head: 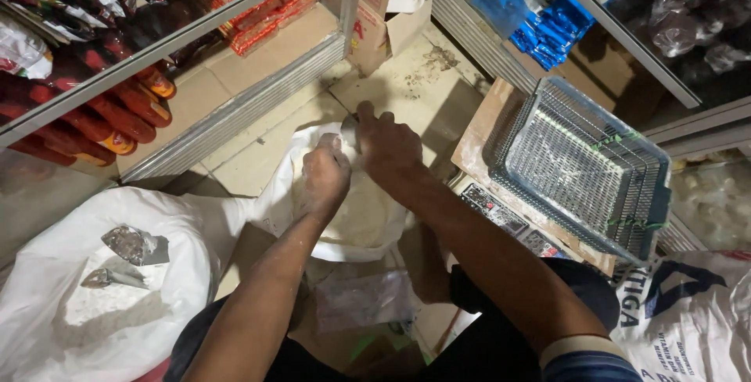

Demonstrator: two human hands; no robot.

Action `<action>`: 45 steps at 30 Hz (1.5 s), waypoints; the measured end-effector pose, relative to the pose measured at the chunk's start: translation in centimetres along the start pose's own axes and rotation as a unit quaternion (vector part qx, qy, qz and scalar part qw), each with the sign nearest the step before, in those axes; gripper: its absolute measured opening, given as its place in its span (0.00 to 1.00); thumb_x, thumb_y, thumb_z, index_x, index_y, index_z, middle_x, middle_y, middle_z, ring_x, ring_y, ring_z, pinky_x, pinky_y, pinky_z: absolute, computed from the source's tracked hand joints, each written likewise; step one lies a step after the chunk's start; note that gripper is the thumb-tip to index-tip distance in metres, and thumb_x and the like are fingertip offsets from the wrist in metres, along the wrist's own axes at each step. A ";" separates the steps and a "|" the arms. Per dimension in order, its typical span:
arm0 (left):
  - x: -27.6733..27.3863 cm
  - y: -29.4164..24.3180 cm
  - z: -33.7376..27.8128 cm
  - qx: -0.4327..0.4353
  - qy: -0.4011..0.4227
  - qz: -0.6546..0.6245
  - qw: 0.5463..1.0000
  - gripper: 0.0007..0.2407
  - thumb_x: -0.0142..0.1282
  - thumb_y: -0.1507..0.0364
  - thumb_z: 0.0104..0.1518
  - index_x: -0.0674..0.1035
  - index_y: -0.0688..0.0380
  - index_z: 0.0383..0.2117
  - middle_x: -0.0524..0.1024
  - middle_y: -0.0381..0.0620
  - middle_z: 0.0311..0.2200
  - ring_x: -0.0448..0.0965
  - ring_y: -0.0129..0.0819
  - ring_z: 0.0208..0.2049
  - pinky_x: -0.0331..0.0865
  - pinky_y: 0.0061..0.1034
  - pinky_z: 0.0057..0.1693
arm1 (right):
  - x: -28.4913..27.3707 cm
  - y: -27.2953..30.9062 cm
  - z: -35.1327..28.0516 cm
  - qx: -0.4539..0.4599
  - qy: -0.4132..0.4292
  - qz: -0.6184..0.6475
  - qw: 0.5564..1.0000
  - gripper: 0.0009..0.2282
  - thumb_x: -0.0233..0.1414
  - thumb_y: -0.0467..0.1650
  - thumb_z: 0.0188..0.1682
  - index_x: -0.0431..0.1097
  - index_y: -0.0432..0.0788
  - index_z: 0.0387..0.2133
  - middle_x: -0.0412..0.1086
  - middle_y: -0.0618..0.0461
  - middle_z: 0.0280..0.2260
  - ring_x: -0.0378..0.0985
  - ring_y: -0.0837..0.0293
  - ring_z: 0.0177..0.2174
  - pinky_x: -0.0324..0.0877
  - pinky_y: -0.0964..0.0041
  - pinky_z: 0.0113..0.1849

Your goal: Bagging flour from a large bulk sack into smaller individual plastic bags and weighing them on a digital scale.

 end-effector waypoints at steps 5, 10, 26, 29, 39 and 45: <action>-1.1 -0.4 -0.6 0.023 -0.014 0.007 1.000 0.12 0.42 0.70 0.67 0.79 0.60 0.44 0.81 0.65 0.33 0.83 0.62 0.43 0.76 0.54 0.48 | -3.0 0.3 -1.5 0.014 0.021 0.034 0.999 0.22 0.53 0.30 0.51 0.52 0.42 0.56 0.69 0.34 0.39 0.80 0.29 0.39 0.76 0.32 0.39; -0.4 2.2 1.8 0.031 -0.042 0.003 0.999 0.10 0.46 0.71 0.65 0.81 0.61 0.42 0.82 0.64 0.34 0.83 0.62 0.42 0.76 0.54 0.46 | -4.9 -1.3 -2.6 0.055 -0.008 0.092 0.994 0.17 0.49 0.29 0.53 0.53 0.47 0.54 0.72 0.37 0.41 0.80 0.34 0.44 0.74 0.36 0.46; -3.1 2.1 1.8 -0.040 -0.047 -0.121 0.991 0.10 0.47 0.70 0.66 0.76 0.56 0.26 0.75 0.48 0.12 0.79 0.35 0.12 0.74 0.24 0.20 | 12.2 -4.8 -1.2 0.128 0.091 0.141 0.977 0.23 0.49 0.32 0.53 0.50 0.48 0.61 0.70 0.40 0.46 0.78 0.39 0.48 0.73 0.43 0.48; -2.6 3.7 2.6 -0.065 -0.053 -0.215 0.973 0.09 0.46 0.74 0.64 0.76 0.60 0.26 0.72 0.52 0.12 0.76 0.36 0.09 0.82 0.25 0.26 | 23.6 -7.9 2.5 0.128 0.123 0.154 0.972 0.23 0.47 0.32 0.54 0.48 0.50 0.62 0.69 0.43 0.45 0.78 0.43 0.46 0.71 0.43 0.46; -3.7 3.3 2.5 -0.069 -0.065 -0.237 0.967 0.11 0.42 0.74 0.66 0.78 0.63 0.29 0.70 0.54 0.11 0.75 0.37 0.08 0.83 0.24 0.26 | 30.1 -5.6 1.1 0.125 0.133 0.260 0.948 0.19 0.47 0.29 0.52 0.53 0.47 0.56 0.73 0.41 0.41 0.80 0.39 0.45 0.73 0.42 0.44; -4.4 2.7 2.0 -0.032 -0.044 -0.166 0.985 0.11 0.43 0.71 0.66 0.80 0.61 0.33 0.70 0.52 0.09 0.75 0.37 0.08 0.81 0.26 0.22 | 35.7 -9.6 1.9 0.172 0.157 0.363 0.902 0.26 0.48 0.26 0.50 0.48 0.43 0.62 0.70 0.28 0.48 0.83 0.43 0.26 0.81 0.53 0.27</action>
Point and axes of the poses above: each hand's wrist, its own z-axis towards the middle knuckle, its own x-axis out of the palm, y = z × x, the point moved 3 cm from there along z, towards the middle knuckle
